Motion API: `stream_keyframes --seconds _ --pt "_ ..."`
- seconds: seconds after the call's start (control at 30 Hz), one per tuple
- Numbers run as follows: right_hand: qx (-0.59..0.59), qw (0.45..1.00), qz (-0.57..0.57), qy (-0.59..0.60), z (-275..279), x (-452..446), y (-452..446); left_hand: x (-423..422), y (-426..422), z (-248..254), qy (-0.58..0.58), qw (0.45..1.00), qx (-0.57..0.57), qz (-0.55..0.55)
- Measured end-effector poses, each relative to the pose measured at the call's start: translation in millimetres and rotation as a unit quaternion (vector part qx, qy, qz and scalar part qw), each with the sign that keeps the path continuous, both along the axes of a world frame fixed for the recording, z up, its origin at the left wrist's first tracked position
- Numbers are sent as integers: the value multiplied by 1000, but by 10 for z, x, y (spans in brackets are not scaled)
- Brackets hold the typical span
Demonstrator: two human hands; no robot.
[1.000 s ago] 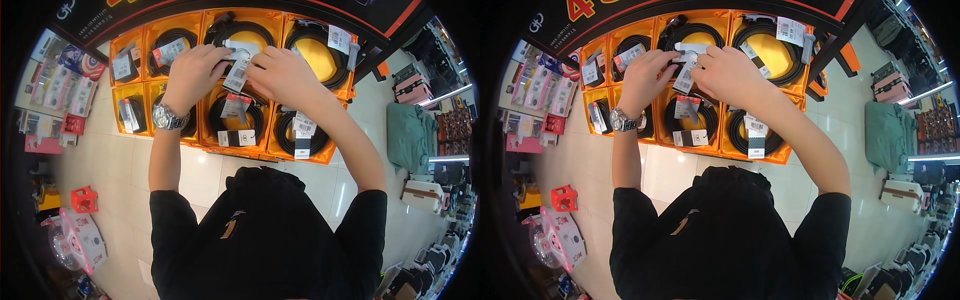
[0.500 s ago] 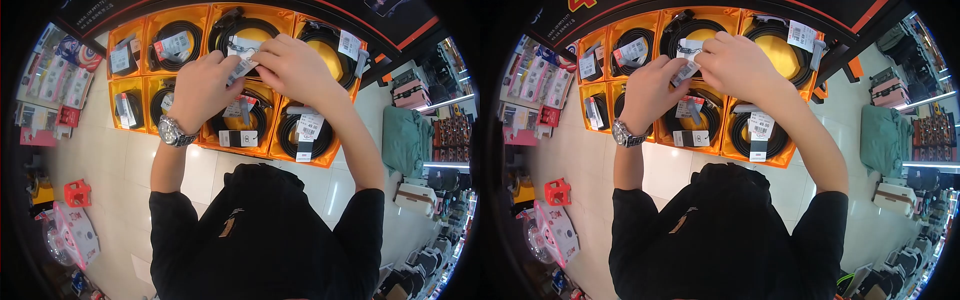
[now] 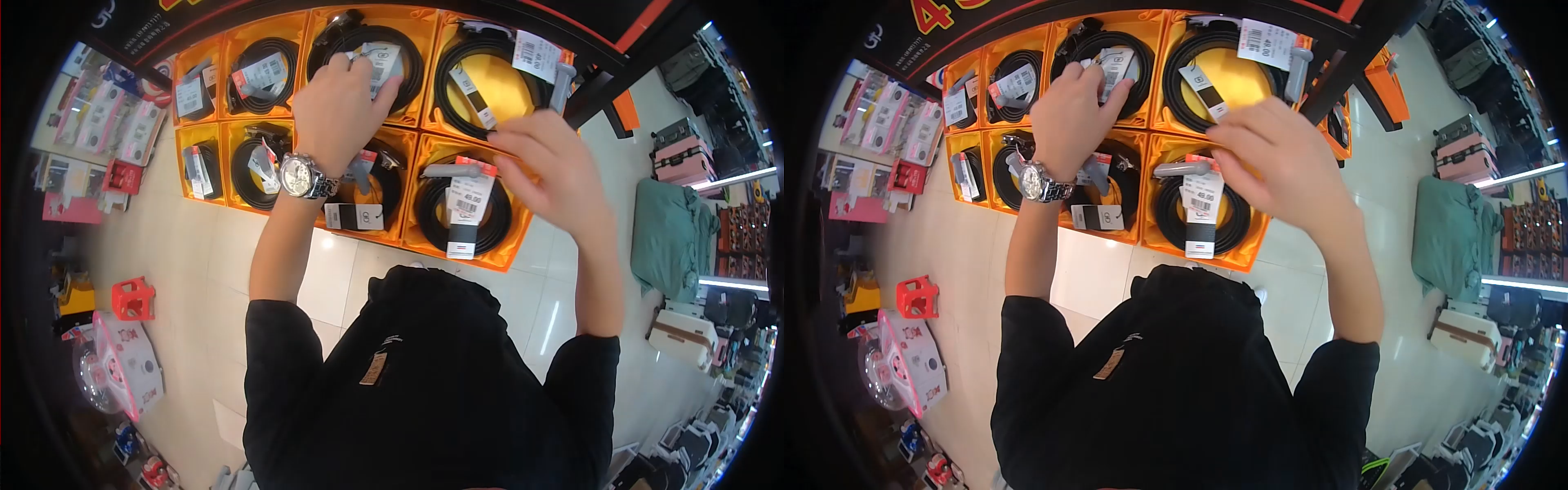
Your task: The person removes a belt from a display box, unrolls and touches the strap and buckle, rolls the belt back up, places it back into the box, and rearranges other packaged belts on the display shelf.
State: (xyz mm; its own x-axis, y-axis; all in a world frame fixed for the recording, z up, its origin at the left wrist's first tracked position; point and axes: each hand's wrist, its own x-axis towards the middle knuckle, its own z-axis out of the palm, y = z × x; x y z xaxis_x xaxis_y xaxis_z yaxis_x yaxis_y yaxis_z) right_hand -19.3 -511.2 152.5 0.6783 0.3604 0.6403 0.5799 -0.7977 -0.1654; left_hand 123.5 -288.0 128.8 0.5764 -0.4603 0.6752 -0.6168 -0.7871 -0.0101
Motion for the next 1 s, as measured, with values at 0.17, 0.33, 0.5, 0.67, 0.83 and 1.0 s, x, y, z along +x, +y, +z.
stream_keyframes --seconds 0.17,0.33,0.5,0.67,0.83,1.0 --pt "55 997 -11 50 -260 -692 -608 -181 0 -60 58 996 -62 -25" --pt "104 980 -122 117 -803 -1473 -1651 -493 -43 -99 44 998 -31 -21" --pt "123 958 -182 184 -1295 -2079 -2476 -825 -326 -95 98 984 55 142" --pt "157 941 -197 224 -1825 -2429 -2958 -745 -434 -163 126 976 0 180" --pt "203 923 -190 264 -2121 -2538 -3155 -705 -555 -88 85 984 1 155" --pt "250 897 -187 312 -2320 -2411 -3339 -1468 -1111 -23 8 960 -267 80"
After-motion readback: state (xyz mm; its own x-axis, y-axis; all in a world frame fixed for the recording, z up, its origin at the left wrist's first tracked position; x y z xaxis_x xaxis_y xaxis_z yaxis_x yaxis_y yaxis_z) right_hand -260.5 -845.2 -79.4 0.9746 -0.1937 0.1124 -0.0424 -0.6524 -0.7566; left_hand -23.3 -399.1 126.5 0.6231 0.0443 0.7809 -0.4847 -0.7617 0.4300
